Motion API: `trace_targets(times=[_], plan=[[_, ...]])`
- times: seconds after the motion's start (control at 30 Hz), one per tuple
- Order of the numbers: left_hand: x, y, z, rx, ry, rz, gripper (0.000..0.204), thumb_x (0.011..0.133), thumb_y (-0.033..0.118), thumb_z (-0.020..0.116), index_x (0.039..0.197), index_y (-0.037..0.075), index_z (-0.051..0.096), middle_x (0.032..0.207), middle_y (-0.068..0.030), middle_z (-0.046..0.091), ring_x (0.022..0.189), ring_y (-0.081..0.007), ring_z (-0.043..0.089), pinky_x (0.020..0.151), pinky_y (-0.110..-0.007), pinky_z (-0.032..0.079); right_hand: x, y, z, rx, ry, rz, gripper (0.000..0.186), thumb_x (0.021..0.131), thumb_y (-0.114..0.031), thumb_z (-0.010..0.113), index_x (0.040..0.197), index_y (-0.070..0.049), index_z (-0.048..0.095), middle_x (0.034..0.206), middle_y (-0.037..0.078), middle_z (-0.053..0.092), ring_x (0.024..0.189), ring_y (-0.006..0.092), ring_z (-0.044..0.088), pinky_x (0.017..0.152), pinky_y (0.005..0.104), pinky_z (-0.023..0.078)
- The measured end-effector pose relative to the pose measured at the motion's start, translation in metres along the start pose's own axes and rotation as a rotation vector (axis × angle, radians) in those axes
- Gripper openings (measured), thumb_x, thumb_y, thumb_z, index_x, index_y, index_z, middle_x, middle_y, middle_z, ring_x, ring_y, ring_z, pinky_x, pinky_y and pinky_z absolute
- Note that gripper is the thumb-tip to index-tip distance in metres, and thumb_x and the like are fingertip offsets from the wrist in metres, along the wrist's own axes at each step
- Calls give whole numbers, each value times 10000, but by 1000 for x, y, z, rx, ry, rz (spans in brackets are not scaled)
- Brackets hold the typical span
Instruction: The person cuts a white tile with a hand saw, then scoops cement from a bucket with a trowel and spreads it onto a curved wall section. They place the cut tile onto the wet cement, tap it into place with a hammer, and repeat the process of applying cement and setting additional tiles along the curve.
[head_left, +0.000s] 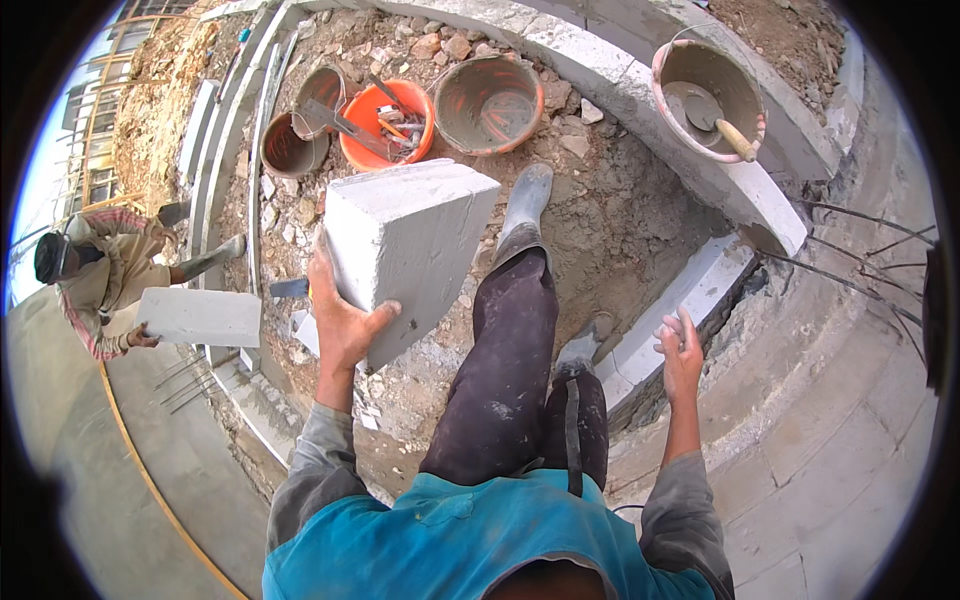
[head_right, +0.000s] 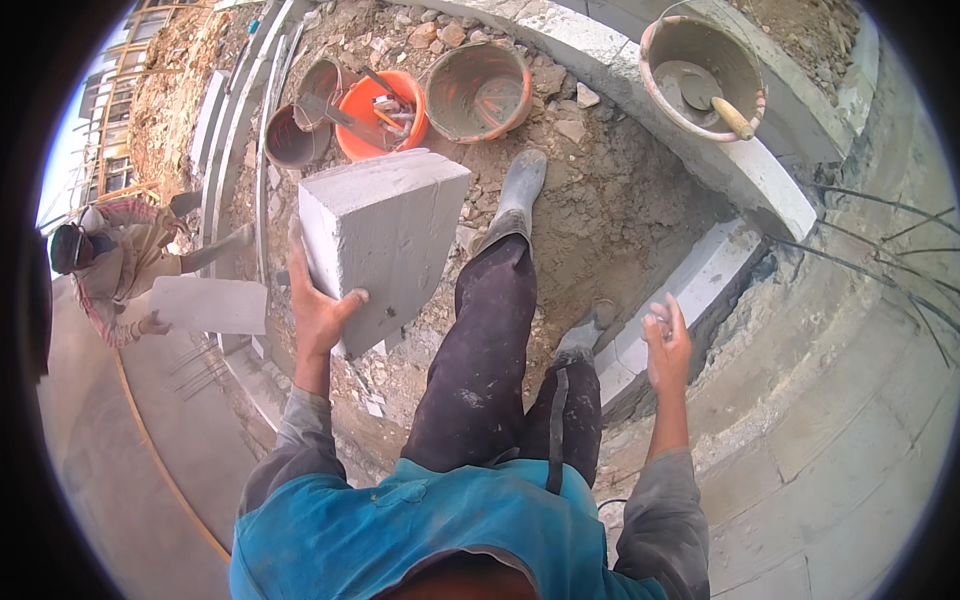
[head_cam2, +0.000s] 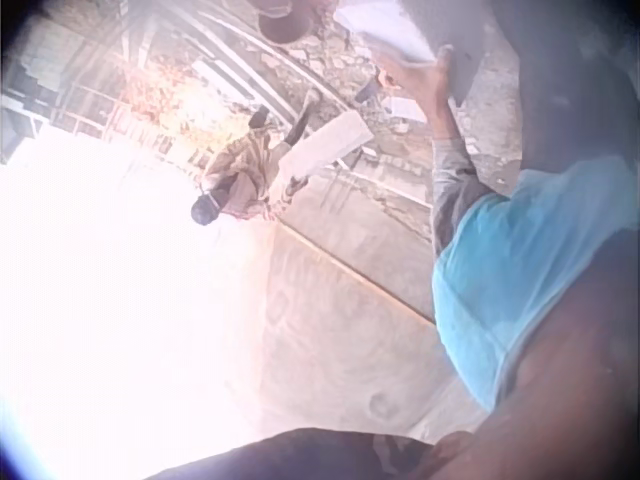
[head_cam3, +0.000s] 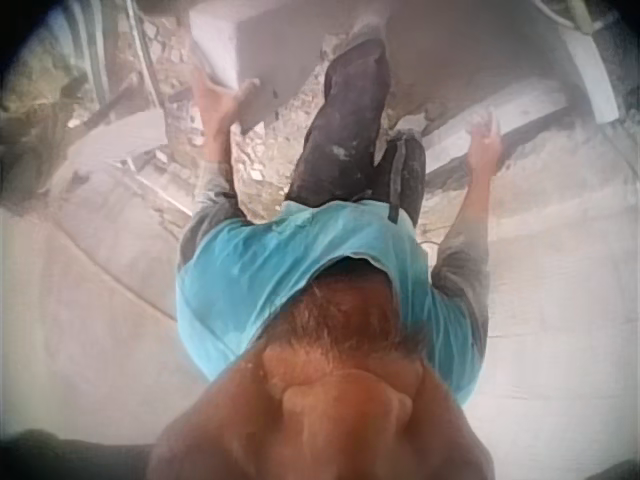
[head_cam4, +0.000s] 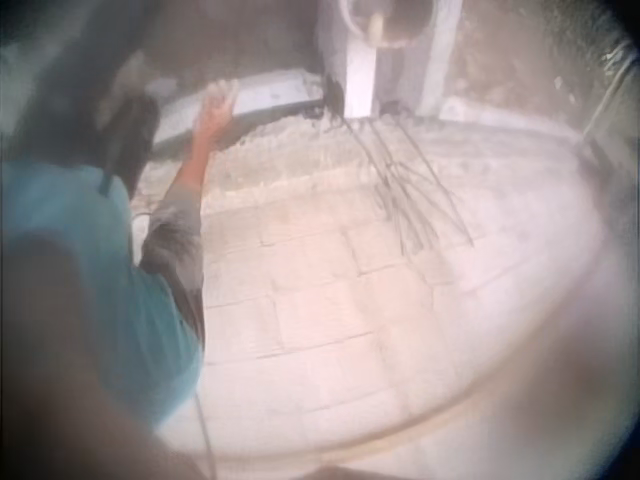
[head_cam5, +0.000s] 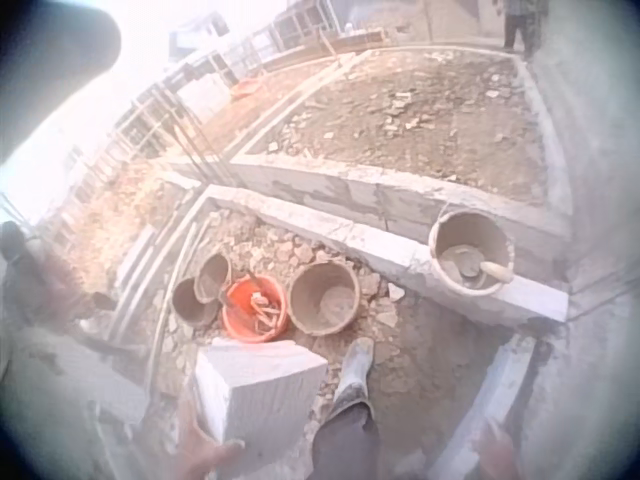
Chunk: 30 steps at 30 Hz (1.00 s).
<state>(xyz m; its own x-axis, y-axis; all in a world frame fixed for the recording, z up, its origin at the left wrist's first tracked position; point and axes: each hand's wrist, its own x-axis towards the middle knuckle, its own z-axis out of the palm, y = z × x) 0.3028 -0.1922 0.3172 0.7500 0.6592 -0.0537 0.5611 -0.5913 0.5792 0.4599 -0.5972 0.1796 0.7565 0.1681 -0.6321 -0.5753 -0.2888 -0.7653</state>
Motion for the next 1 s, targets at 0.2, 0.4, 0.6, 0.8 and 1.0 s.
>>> trace_targets(times=[0.2, 0.4, 0.6, 0.8, 1.0], plan=[[-10, 109, -66, -421, -67, 91, 1296, 546, 512, 866, 1503, -74, 216, 1402, -233, 447, 1268, -325, 503, 1058, -419, 402, 26, -85, 103, 532, -717, -396, 1218, 755, -697, 697, 1552, -2, 93, 1508, 230, 352, 1399, 328, 357, 1133, 439, 301], [-25, 132, -35, -828, -160, -56, 1108, 597, 479, 857, 1422, -56, 348, 1238, -157, 573, 1130, -254, 594, 929, -354, 503, -9, -109, 86, 607, -607, -502, 1317, 627, -835, 666, 1522, 35, 246, 1517, 212, 347, 1425, 307, 308, 1161, 431, 231], [-27, 148, 82, -1068, -522, -284, 987, 698, 467, 818, 1407, -55, 371, 1244, -199, 554, 1119, -279, 593, 916, -379, 520, -49, -75, -9, 535, -375, -307, 1077, 726, -554, 689, 1507, 56, 267, 1430, 227, 435, 1319, 303, 442, 1088, 399, 359], [-46, 163, 190, -1007, -855, -532, 967, 762, 494, 748, 1416, -98, 349, 1292, -324, 477, 1195, -416, 511, 971, -490, 469, -77, -3, -69, 793, -203, -71, 815, 838, -368, 655, 1458, 57, 338, 1334, 200, 515, 1183, 268, 554, 985, 375, 468], [-76, 157, 260, -796, -1141, -675, 966, 770, 539, 709, 1406, -105, 371, 1301, -359, 469, 1206, -448, 495, 979, -524, 439, -108, 67, -83, 939, 39, 218, 658, 850, -367, 670, 1336, 34, 479, 1217, 164, 591, 1117, 261, 591, 947, 379, 486]])
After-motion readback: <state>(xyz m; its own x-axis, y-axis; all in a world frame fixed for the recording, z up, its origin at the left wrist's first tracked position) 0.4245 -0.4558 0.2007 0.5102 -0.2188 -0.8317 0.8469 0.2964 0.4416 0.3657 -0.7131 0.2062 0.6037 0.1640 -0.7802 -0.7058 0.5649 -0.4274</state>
